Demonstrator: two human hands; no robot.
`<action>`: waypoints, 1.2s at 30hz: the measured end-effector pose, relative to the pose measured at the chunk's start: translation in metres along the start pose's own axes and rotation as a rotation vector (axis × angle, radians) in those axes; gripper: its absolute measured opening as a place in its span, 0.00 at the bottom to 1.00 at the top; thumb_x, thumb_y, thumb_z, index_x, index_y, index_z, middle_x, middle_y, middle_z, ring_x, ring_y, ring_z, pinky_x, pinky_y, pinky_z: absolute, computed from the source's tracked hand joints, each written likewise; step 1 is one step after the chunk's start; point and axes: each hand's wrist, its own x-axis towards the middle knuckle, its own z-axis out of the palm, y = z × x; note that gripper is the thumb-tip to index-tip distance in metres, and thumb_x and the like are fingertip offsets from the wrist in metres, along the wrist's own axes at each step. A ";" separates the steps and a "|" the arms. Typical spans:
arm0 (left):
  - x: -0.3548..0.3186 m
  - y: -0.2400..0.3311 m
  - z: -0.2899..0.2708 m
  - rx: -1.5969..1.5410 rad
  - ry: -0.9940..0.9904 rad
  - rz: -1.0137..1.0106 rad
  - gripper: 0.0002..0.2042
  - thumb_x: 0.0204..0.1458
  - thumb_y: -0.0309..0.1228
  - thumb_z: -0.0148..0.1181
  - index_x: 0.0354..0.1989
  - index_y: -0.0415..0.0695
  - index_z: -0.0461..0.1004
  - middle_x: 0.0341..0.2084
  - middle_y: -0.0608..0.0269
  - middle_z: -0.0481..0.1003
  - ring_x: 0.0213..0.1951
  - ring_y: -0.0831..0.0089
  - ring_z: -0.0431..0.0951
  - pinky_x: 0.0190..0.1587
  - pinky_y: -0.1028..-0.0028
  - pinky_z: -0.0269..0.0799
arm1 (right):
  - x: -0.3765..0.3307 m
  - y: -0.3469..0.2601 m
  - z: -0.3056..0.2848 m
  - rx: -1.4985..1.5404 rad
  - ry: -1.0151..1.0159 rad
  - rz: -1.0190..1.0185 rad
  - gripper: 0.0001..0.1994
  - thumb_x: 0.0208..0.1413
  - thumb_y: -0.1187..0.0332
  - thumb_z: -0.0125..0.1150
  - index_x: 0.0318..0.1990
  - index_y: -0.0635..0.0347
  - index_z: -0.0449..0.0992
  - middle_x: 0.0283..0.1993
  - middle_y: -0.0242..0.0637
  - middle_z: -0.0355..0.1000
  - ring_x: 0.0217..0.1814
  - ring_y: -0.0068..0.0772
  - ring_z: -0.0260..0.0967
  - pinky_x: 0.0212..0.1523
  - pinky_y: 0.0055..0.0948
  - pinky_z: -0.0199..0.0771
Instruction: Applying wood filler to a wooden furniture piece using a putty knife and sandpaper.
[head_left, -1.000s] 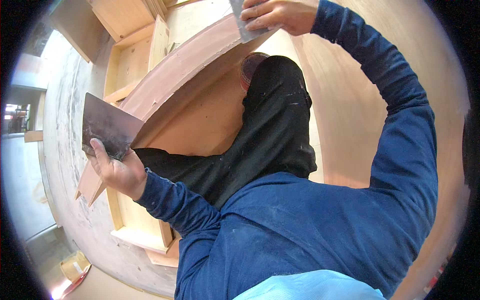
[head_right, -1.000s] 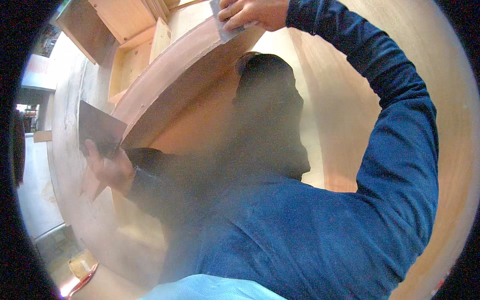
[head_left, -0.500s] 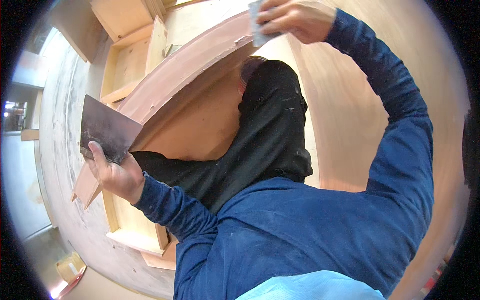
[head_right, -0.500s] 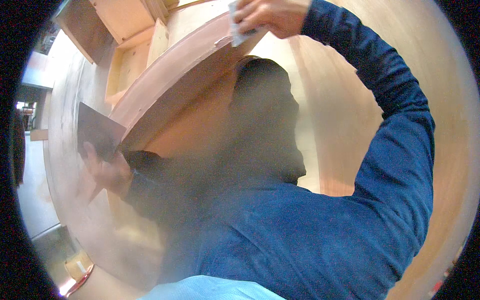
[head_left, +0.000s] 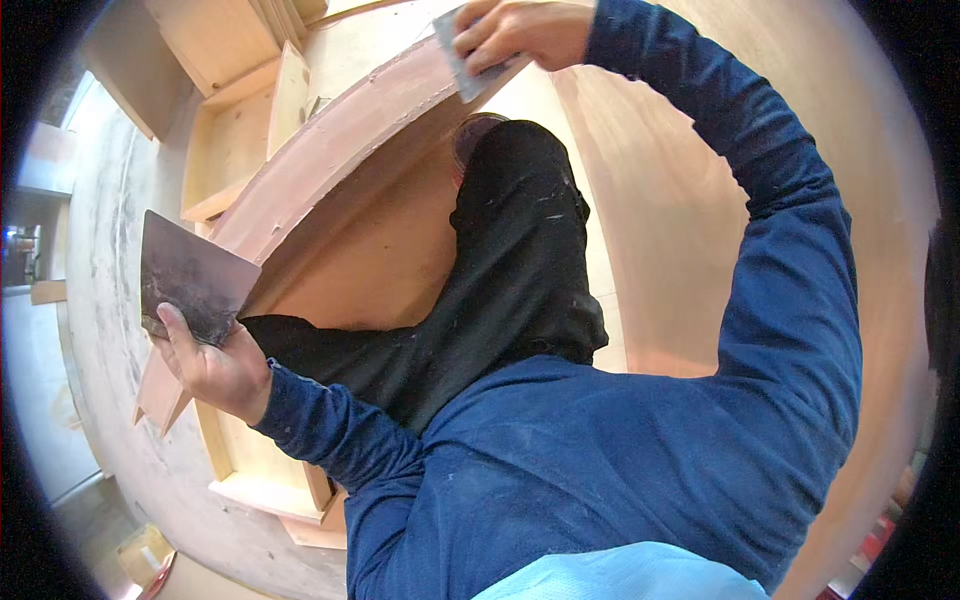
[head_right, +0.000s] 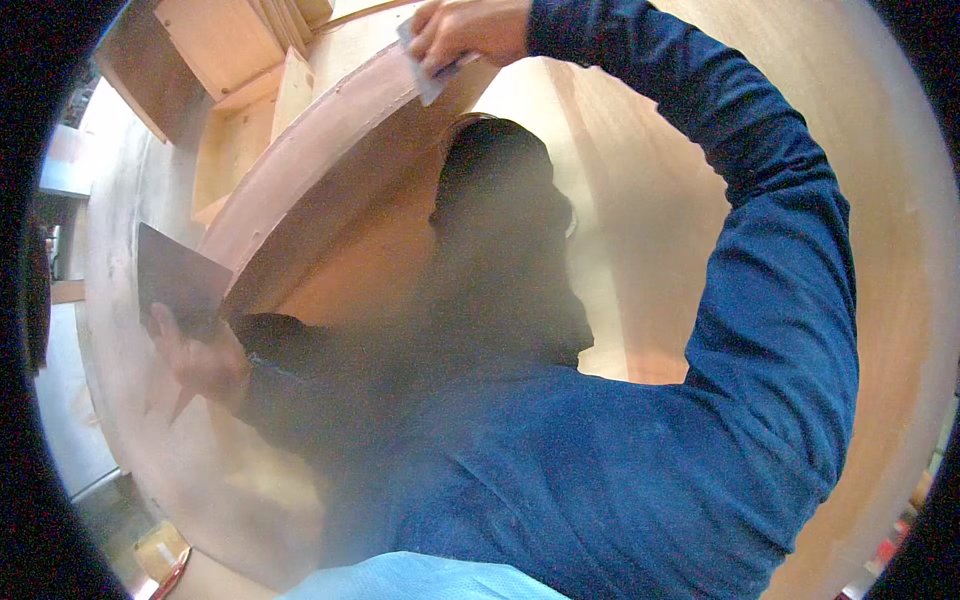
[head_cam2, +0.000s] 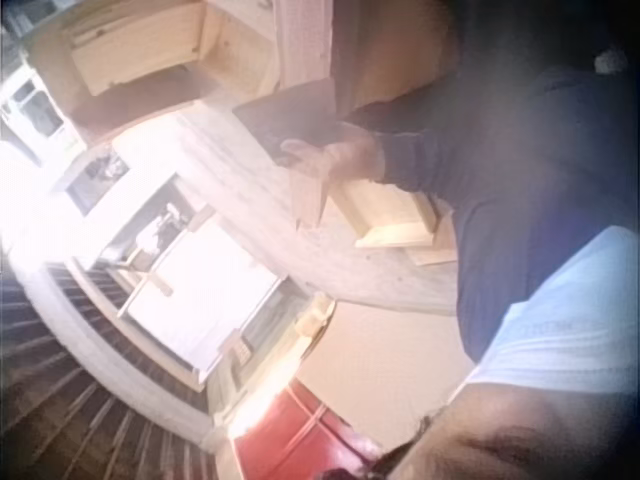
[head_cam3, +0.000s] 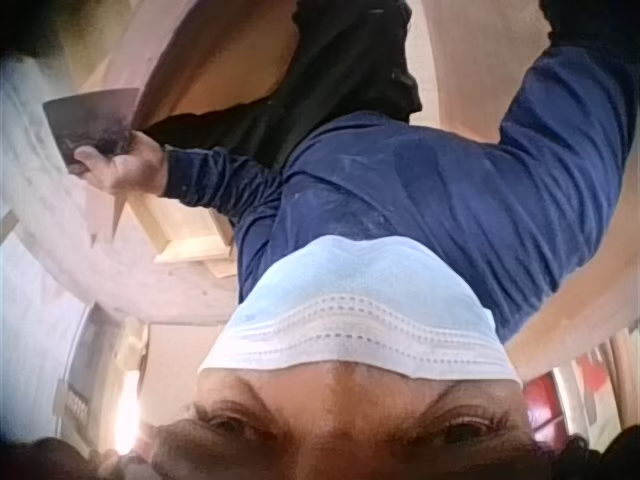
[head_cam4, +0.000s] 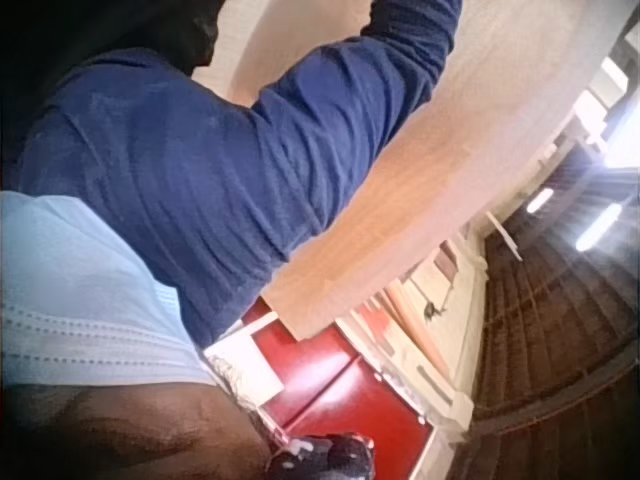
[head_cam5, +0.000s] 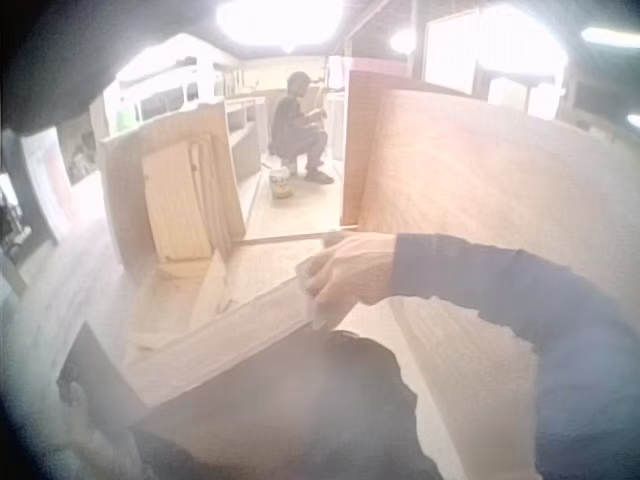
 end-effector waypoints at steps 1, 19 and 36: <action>0.000 -0.001 0.001 -0.002 0.003 -0.002 0.21 0.65 0.30 0.54 0.63 0.35 0.65 0.60 0.54 0.68 0.59 0.63 0.70 0.63 0.63 0.67 | -0.014 -0.002 -0.005 -0.059 0.015 0.013 0.24 0.37 0.79 0.64 0.45 0.44 0.81 0.44 0.28 0.76 0.59 0.34 0.68 0.63 0.45 0.59; -0.036 -0.017 0.059 -0.217 -0.041 -0.386 0.13 0.65 0.30 0.51 0.53 0.36 0.71 0.48 0.55 0.77 0.47 0.65 0.79 0.50 0.66 0.77 | 0.057 -0.044 0.032 0.448 0.633 0.225 0.27 0.48 0.86 0.49 0.58 0.58 0.74 0.60 0.45 0.72 0.65 0.44 0.67 0.66 0.36 0.63; -0.018 0.035 0.008 -0.455 0.226 0.058 0.17 0.65 0.33 0.49 0.59 0.39 0.68 0.55 0.56 0.72 0.57 0.62 0.72 0.60 0.62 0.67 | 0.168 -0.074 0.041 0.038 0.532 0.103 0.30 0.41 0.86 0.56 0.56 0.55 0.75 0.63 0.43 0.69 0.68 0.48 0.64 0.65 0.43 0.63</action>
